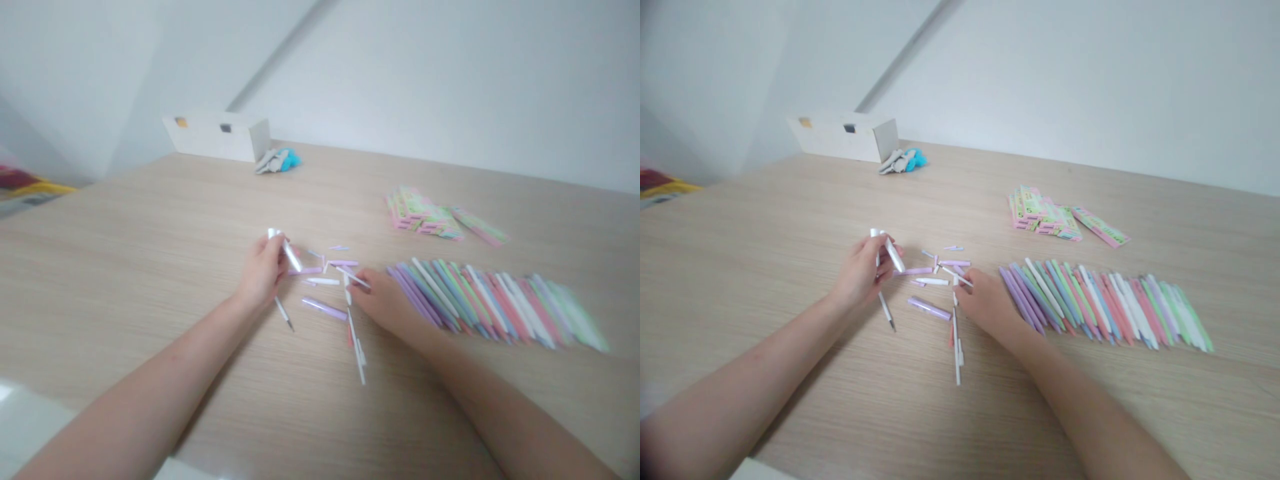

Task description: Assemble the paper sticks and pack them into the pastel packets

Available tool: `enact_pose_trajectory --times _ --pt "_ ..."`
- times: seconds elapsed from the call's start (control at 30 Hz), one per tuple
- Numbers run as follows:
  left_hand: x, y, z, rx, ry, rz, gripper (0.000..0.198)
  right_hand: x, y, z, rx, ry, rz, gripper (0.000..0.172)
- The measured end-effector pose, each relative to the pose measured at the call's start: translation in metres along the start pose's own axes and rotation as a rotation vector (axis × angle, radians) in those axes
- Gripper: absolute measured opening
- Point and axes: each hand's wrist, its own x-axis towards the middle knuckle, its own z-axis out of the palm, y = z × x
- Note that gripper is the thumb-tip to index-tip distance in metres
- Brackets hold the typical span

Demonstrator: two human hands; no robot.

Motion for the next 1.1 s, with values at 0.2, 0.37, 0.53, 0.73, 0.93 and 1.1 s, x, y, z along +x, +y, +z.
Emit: enact_pose_trajectory --times 0.2,0.37,0.53,0.73,0.93,1.1 --pt "0.001 -0.002 -0.002 -0.008 -0.026 -0.014 0.017 0.0 0.007 0.007 -0.022 -0.034 -0.037 0.018" --pt "0.001 -0.005 -0.002 0.034 -0.024 -0.035 0.019 0.001 0.006 0.008 0.045 -0.043 -0.041 0.016" --pt "0.002 -0.009 -0.002 0.128 -0.021 -0.045 0.022 0.004 0.003 -0.001 0.116 -0.022 0.014 0.025" --pt "0.002 -0.019 -0.005 0.39 -0.109 0.033 0.026 0.005 0.007 -0.011 0.019 0.026 0.117 0.027" --pt "-0.004 -0.023 -0.006 0.721 -0.233 0.201 0.022 -0.001 0.006 -0.001 -0.097 0.013 0.018 0.024" --pt "-0.01 -0.025 -0.005 0.977 -0.327 0.319 0.025 -0.002 0.005 0.003 -0.169 0.019 0.009 0.025"
